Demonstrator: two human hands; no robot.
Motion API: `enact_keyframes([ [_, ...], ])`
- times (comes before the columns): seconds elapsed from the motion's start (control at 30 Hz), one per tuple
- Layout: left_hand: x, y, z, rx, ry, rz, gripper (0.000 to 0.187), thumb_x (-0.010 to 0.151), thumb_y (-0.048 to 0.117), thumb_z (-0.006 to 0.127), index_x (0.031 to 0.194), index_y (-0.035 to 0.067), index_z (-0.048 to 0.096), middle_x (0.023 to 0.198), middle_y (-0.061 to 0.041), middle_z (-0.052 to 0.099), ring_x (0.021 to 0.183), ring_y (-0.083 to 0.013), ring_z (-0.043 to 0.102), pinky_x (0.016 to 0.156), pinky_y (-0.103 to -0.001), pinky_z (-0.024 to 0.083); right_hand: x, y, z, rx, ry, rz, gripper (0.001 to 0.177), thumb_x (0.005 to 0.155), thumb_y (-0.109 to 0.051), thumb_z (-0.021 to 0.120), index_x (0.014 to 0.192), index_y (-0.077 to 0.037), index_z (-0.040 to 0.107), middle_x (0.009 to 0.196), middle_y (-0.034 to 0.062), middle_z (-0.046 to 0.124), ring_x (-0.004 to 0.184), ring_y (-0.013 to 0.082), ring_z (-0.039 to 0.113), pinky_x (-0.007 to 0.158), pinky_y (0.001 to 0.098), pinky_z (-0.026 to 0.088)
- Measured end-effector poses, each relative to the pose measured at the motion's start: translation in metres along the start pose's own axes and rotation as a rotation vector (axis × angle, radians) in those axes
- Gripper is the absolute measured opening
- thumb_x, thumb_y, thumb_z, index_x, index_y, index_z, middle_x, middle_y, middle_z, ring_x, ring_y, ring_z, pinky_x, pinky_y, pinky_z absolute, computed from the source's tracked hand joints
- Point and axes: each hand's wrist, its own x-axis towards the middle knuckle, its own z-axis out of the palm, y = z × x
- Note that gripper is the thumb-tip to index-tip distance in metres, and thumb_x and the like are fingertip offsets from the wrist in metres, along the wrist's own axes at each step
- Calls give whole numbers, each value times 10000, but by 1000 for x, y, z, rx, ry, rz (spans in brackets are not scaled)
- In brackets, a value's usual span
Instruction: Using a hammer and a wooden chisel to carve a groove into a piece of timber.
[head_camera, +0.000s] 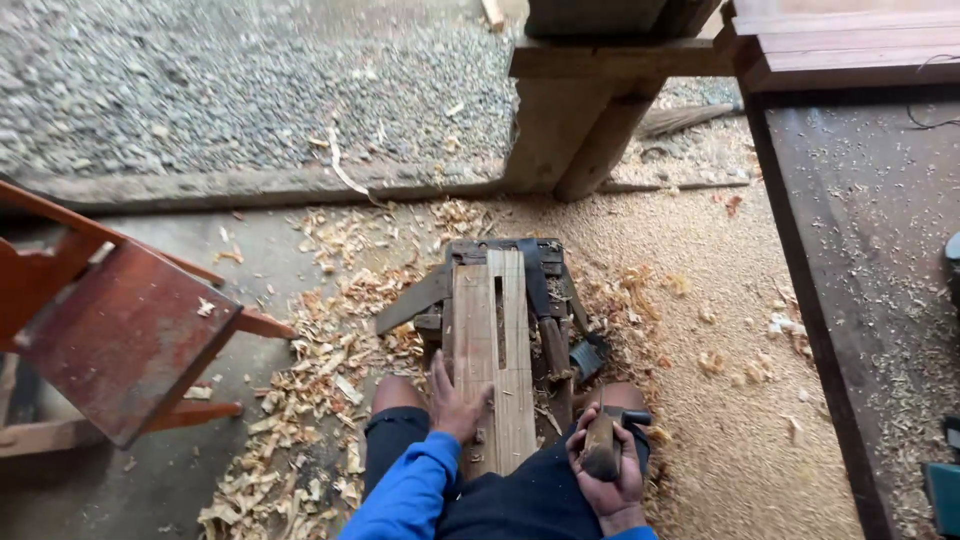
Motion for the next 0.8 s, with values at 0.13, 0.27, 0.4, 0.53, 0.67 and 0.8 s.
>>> enact_keyframes([
  [0.13,3,-18,-9,6,-151,-88,1205,720,463,874,1597,87,137,1582,-219,299,1447,-404,336,1190,-463,304,15,7,-4,-61,-41,30,407,916,-143,618,1307,-44,559,1236,67,662,1152,189,639,945,410,511],
  [0.27,2,-24,-15,12,-188,-100,1203,696,471,868,1604,127,157,1585,-199,334,1447,-389,367,1195,-447,319,20,11,6,-184,-72,78,407,921,-166,602,1301,-28,558,1206,73,659,1130,206,637,936,419,522],
  [0.4,-10,5,-31,80,-211,224,1139,798,468,861,1602,76,155,1578,-254,319,1452,-463,336,1189,-489,299,25,8,0,-267,-127,133,402,968,-230,587,1308,-16,553,1195,80,662,1104,212,649,888,412,541],
  [0.53,-33,99,-70,-32,-329,643,1065,773,461,866,1577,106,264,1583,-227,342,1447,-464,351,1182,-494,321,34,-6,-26,-333,-215,225,421,1039,-301,563,1327,4,538,1217,118,653,1086,219,647,878,399,554],
  [0.67,-54,139,-77,-49,-467,896,986,765,396,841,1575,146,338,1610,-200,360,1467,-415,387,1209,-478,344,58,-34,-77,-601,-232,112,387,993,-240,510,1339,-69,538,1259,99,658,1090,226,655,894,399,556],
  [0.8,-49,131,-51,61,-603,1186,805,824,253,751,1554,181,420,1593,-106,473,1520,-339,432,1259,-472,346,86,-68,-129,-658,-120,139,344,1035,-225,463,1315,-57,571,1228,98,656,1097,197,661,920,352,551],
])
